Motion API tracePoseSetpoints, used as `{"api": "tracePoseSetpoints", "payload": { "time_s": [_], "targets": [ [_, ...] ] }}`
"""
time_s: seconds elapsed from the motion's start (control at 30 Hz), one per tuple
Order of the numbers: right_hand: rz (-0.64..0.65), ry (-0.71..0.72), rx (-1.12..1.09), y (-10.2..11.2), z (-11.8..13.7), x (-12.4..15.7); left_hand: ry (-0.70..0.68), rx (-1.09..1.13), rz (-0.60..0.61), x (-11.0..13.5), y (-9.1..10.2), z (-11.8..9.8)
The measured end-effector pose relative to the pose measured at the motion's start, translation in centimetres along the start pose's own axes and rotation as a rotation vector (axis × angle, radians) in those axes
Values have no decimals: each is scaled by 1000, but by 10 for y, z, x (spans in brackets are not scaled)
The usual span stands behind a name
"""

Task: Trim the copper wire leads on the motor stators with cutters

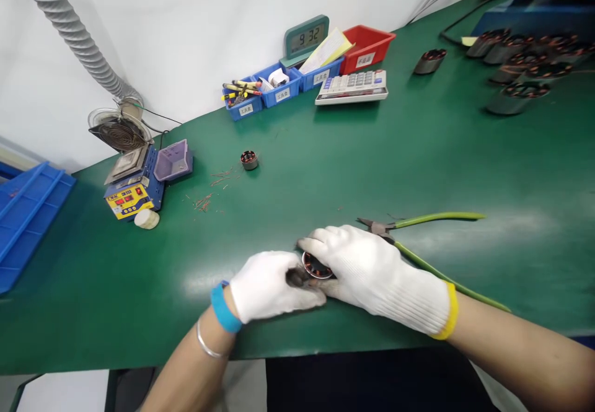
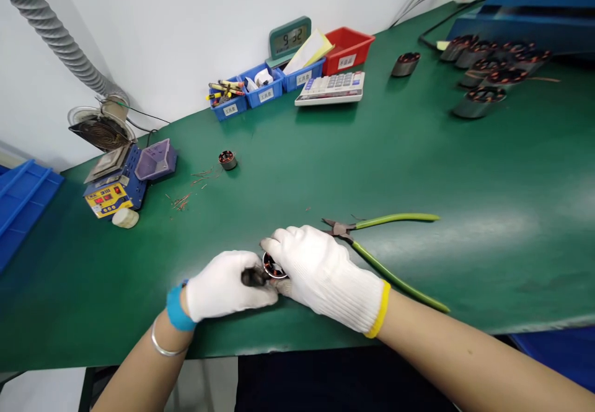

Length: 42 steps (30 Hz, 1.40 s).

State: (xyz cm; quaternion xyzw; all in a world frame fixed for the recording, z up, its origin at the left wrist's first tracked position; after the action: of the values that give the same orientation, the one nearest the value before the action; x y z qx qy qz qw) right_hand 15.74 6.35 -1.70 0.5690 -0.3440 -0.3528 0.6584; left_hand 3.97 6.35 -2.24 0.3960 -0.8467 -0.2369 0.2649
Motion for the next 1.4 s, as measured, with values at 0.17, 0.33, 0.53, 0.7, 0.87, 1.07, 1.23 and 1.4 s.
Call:
{"api": "tracePoseSetpoints", "payload": {
  "time_s": [0.17, 0.33, 0.53, 0.7, 0.87, 1.07, 1.23, 1.4],
  "targets": [
    [38, 24, -34, -6, 8, 1, -11, 18, 119, -9, -20, 2],
    [13, 62, -26, -8, 17, 6, -47, 105, 268, 27, 9, -8],
    [-41, 92, -85, -2, 12, -1, -408, 664, -436, 49, 80, -15],
    [-381, 151, -258, 23, -17, 41, -11, 249, -412, 4, 19, -10],
    [-151, -227, -536, -2, -59, 68, 4, -171, -219, -11, -22, -25],
    [48, -222, -1236, -25, -31, 6, 222, -70, -251, -6, -15, -6],
    [-187, -395, -1472, -29, -66, -16, 297, -41, -319, 0, -9, 1],
    [-77, -435, -1322, -31, -65, -3, 268, -37, -391, 3, -5, -1]
  ]
}}
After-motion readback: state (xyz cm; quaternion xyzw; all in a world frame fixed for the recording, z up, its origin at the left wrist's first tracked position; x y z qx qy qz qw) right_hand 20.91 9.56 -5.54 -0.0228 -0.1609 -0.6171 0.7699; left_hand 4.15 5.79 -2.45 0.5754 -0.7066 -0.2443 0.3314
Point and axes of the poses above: each hand's wrist, its own x-axis away from the middle knuckle, its own y-axis out of the back of the hand, z = x × y, the point moved 8 cm from there along -x, towards the middle knuckle, and after that the axes turned 4 degrees about z, right-handed, at the moved point
